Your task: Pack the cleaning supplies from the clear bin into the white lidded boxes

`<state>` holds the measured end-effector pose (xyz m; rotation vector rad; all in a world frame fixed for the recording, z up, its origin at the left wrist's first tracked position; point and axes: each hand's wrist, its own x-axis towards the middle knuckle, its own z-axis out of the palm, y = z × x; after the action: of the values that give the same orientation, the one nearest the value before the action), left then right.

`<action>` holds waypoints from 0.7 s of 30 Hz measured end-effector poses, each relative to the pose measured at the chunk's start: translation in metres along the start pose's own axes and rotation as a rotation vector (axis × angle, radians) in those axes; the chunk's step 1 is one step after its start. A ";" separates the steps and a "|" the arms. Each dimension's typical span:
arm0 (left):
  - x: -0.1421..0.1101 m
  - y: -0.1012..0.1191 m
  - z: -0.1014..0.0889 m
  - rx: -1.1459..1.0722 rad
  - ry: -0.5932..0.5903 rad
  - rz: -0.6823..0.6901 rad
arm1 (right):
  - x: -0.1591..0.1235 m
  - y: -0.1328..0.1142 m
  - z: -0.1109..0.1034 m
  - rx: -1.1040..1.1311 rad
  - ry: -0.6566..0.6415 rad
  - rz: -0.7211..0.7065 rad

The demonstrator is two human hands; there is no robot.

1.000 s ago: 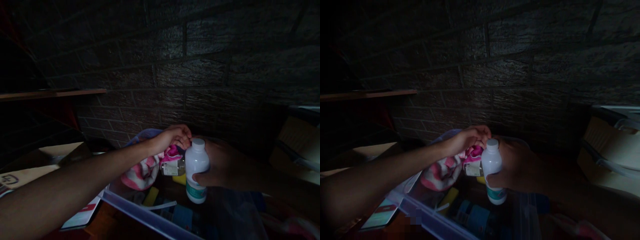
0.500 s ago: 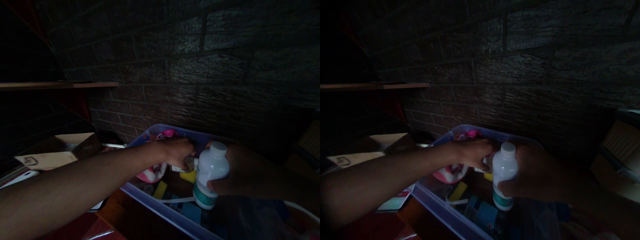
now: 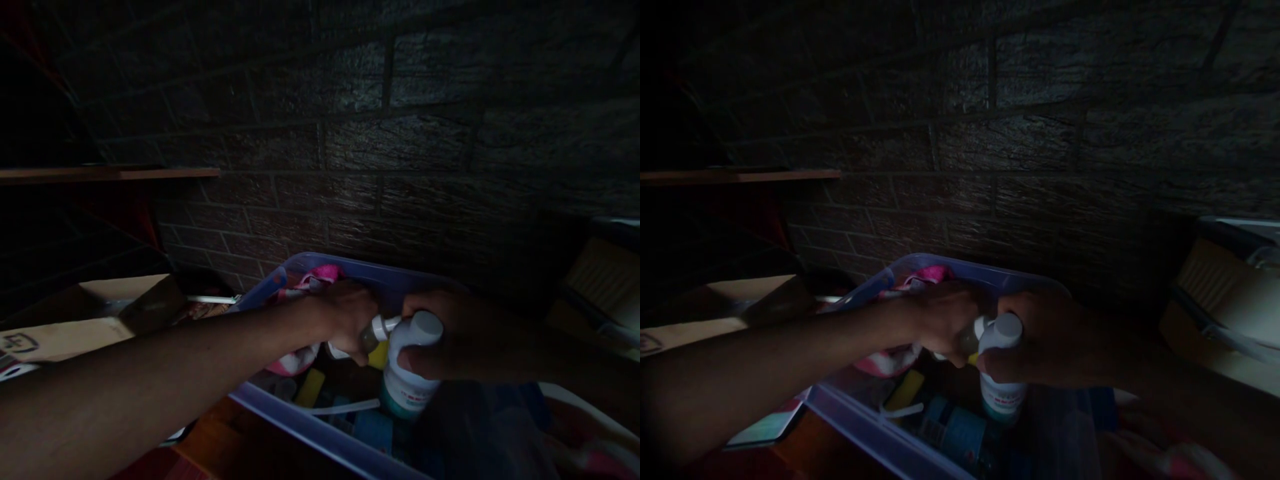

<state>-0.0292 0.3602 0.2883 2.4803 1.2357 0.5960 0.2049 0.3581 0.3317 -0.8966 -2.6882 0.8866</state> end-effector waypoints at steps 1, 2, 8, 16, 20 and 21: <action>0.000 -0.002 -0.005 -0.014 -0.001 0.012 | -0.001 0.000 -0.001 -0.017 0.024 -0.023; 0.001 -0.004 -0.012 -0.003 -0.020 0.025 | -0.002 -0.001 -0.001 -0.044 0.062 -0.035; 0.006 -0.004 -0.052 -0.357 -0.078 -0.105 | -0.003 -0.007 -0.002 -0.057 0.120 -0.080; 0.002 0.016 -0.065 -1.218 0.161 -0.087 | 0.014 0.009 0.008 0.266 0.419 -0.057; 0.004 0.029 -0.049 -1.266 0.155 -0.097 | 0.021 0.017 0.013 0.528 0.341 -0.154; 0.005 0.033 -0.044 -1.266 0.157 -0.087 | 0.022 0.019 0.014 0.591 0.315 -0.184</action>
<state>-0.0258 0.3492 0.3421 1.3175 0.6219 1.1042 0.1916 0.3770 0.3084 -0.5803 -2.0249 1.2708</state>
